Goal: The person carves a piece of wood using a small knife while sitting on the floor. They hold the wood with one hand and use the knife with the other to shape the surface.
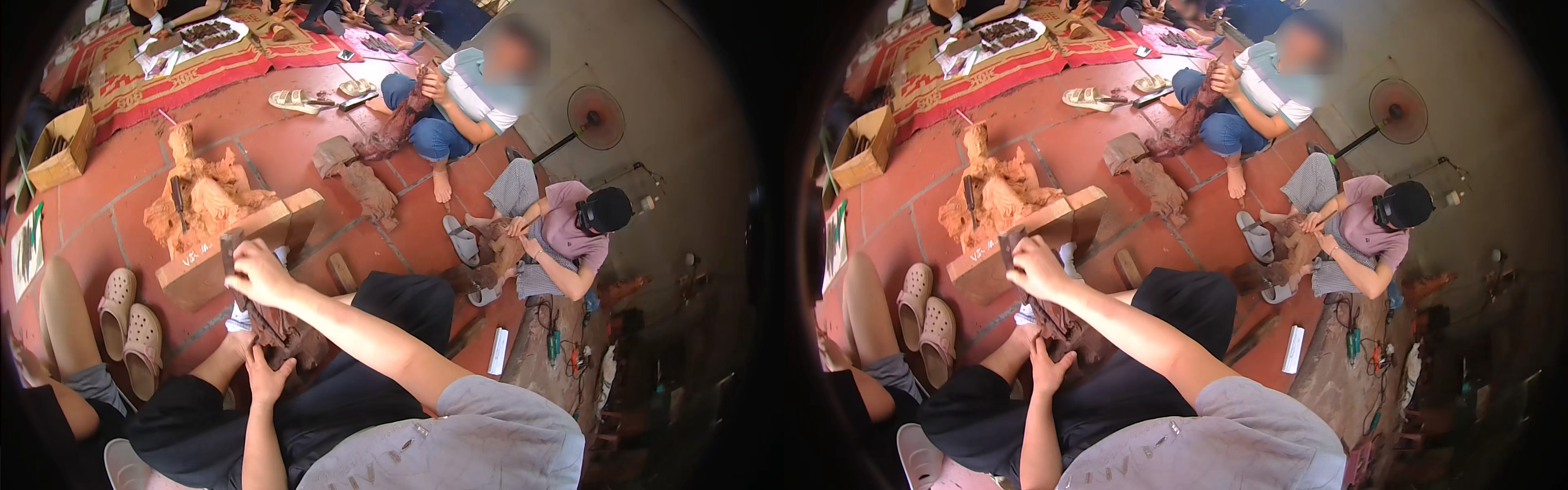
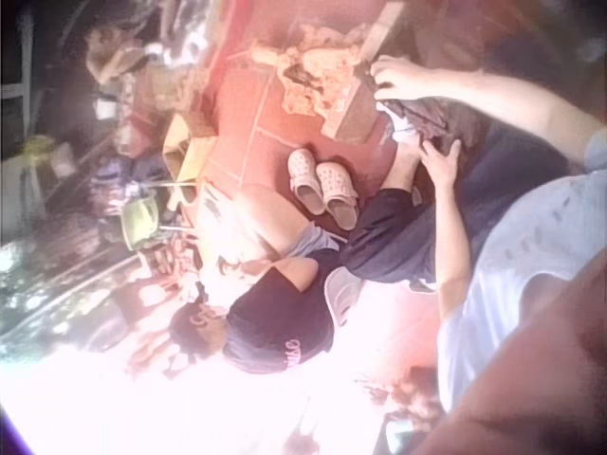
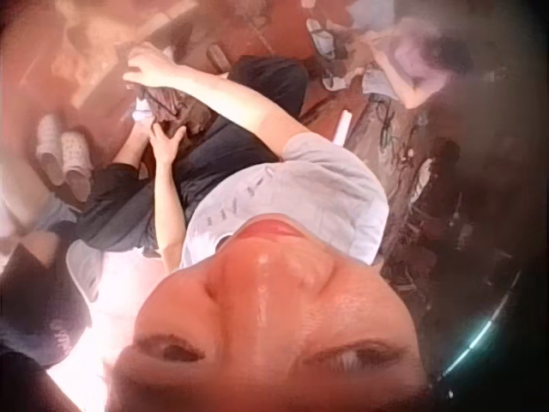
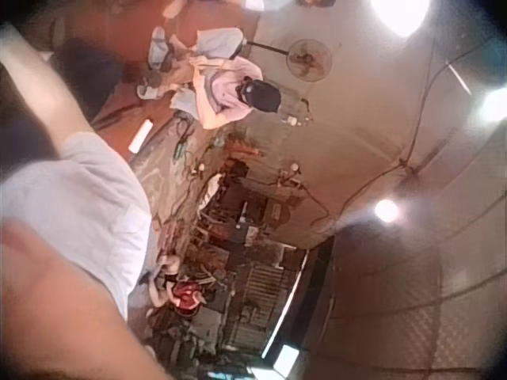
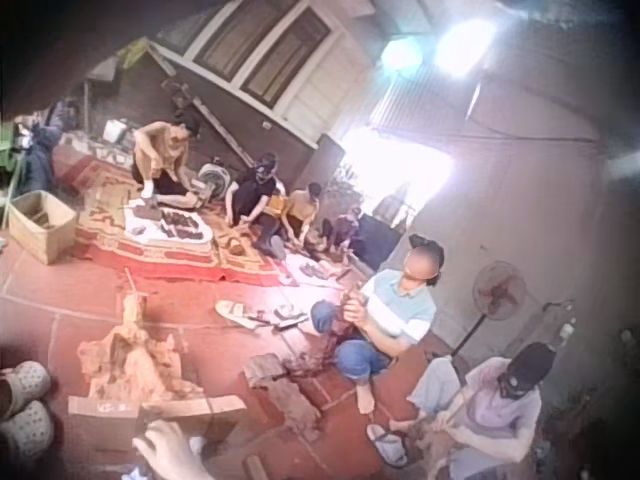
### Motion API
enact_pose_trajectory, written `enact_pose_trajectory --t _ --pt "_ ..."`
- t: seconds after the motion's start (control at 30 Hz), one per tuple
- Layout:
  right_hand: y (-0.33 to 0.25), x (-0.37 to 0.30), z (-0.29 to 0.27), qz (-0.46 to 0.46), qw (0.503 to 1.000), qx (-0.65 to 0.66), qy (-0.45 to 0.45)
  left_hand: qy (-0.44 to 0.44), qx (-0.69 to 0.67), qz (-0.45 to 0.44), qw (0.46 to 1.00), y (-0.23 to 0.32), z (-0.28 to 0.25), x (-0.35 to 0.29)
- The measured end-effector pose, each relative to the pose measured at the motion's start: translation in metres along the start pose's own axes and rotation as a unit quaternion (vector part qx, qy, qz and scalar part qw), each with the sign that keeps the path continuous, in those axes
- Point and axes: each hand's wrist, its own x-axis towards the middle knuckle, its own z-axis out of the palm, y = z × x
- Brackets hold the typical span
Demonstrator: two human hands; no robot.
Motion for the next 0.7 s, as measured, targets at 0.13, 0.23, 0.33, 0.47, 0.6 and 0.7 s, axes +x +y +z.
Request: enact_pose_trajectory --t 0.13,0.23,0.33,0.47,0.6,0.7 --pt "0.019 -0.004 -0.022 0.034 0.999 -0.009 -0.017 -0.03 0.023 0.018 0.999 0.004 0.008 0.01" --pt "0.024 0.004 -0.02 0.12 0.991 0.031 -0.04 -0.047 0.024 0.015 0.998 0.005 0.001 0.012" --pt "0.008 -0.008 -0.013 0.041 0.999 0.0 -0.029 -0.048 0.026 0.005 0.999 0.001 -0.002 0.008" --pt "0.007 -0.01 -0.007 0.002 0.999 -0.045 -0.024 -0.054 0.033 -0.007 0.998 0.003 -0.003 0.01" --pt "0.012 -0.001 -0.013 0.081 0.996 0.02 -0.014 -0.029 0.012 0.022 0.999 -0.001 0.004 0.011" --pt "0.001 -0.011 -0.007 0.021 1.0 -0.015 -0.004 -0.043 0.03 0.007 0.999 -0.003 0.004 0.008"
